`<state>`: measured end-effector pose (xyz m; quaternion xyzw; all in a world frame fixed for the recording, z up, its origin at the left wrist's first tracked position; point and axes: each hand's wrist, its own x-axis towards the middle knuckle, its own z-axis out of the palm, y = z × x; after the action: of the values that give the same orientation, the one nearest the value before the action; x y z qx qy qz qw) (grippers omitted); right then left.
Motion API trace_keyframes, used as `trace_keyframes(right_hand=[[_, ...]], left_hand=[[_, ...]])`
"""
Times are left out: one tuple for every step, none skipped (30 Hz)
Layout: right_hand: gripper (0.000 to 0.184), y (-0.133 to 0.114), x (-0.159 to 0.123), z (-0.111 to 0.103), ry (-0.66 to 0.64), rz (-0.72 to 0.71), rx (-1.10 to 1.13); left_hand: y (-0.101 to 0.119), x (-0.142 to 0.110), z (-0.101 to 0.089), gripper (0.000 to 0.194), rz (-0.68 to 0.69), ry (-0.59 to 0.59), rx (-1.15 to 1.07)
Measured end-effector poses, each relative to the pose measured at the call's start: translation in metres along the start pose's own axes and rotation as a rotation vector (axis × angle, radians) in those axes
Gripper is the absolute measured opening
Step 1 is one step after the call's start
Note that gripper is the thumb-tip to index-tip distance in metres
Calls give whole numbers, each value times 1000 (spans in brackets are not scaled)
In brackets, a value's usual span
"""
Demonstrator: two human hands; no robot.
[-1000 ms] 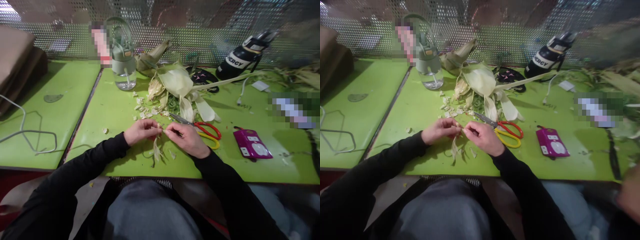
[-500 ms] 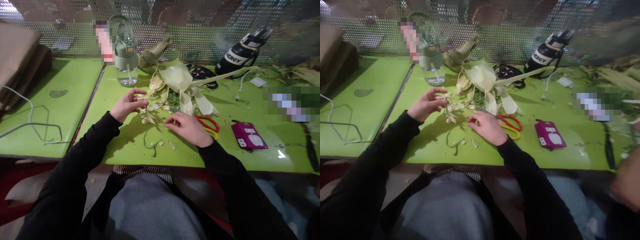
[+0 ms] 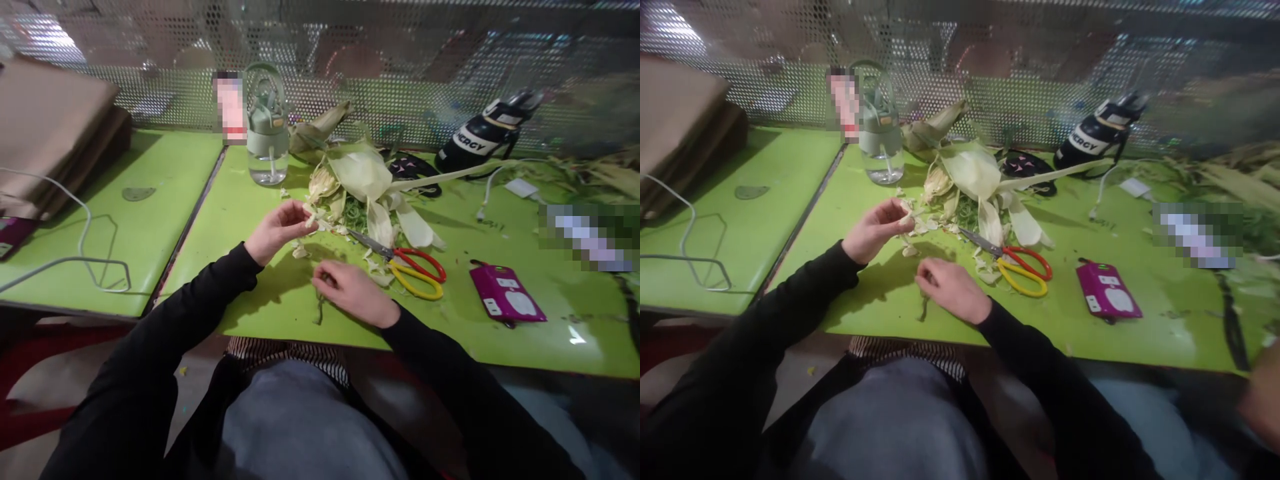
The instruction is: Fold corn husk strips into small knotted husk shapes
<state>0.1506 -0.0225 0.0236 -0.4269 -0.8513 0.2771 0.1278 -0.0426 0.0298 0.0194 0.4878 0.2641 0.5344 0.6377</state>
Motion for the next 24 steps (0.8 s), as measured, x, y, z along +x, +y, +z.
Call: trace_keyframes(right_hand=[[15,3,0,-4,48,33,28],[17,5,0,-8,99,59,44],[19,6,0,-10,134,71,51],[19,7,1,-12,146,67,43],[17,9,1,-14,129,48,21],[16,10,1,-16,86,17,-8],[15,11,1,-19,30,-18,-34],[15,13,1,-23,-11,-43,-52],[17,16,1,-29,-17,-46,-63],[19,20,0,-36,16,-25,-70],[23,25,-1,-45,106,27,-80],[25,31,-2,-55,209,90,-111],[26,39,-3,-64,292,151,-149],[24,47,-5,-73,341,200,-193],[21,55,-7,-81,353,250,-249],[18,63,-9,-88,359,303,-306],[15,70,-13,-92,334,344,-345],[14,76,-16,-94,288,363,-365],[15,81,-20,-94,237,367,-370],[16,84,-23,-92,191,364,-366],[16,87,-27,-90,161,356,-363],[16,89,-29,-87,149,348,-364],[16,91,-31,-84,148,342,-370],[15,92,-32,-82,154,336,-378]], left_hand=[[-1,0,0,36,7,-12,-5],[-3,0,0,36,9,-24,-10],[-4,0,0,36,7,-36,-11],[-6,0,-1,36,1,-48,-8],[-7,0,-1,36,-8,-57,1],[-8,0,-2,35,-22,-60,16],[-8,0,-3,33,-43,-52,36],[-8,0,-3,31,-69,-31,59],[-8,-1,-3,27,-100,2,84],[-7,-2,-3,24,-142,39,112],[-6,-3,-3,20,-193,74,136],[-5,-4,-2,16,-254,97,160],[-4,-6,-2,14,-330,97,171],[-4,-7,-2,14,-401,87,171],[-4,-7,-2,15,-459,66,176],[-4,-7,-3,16,-499,37,188],[-4,-7,-5,17,-515,6,217],[-3,-6,-7,17,-513,-24,273],[-3,-5,-10,18,-493,-44,354],[-3,-3,-14,18,-464,-55,459],[-2,-1,-19,19,-431,-52,584],[0,1,-23,21,-402,-39,708],[2,2,-27,23,-392,-36,816],[5,4,-31,23,-391,-34,898]])
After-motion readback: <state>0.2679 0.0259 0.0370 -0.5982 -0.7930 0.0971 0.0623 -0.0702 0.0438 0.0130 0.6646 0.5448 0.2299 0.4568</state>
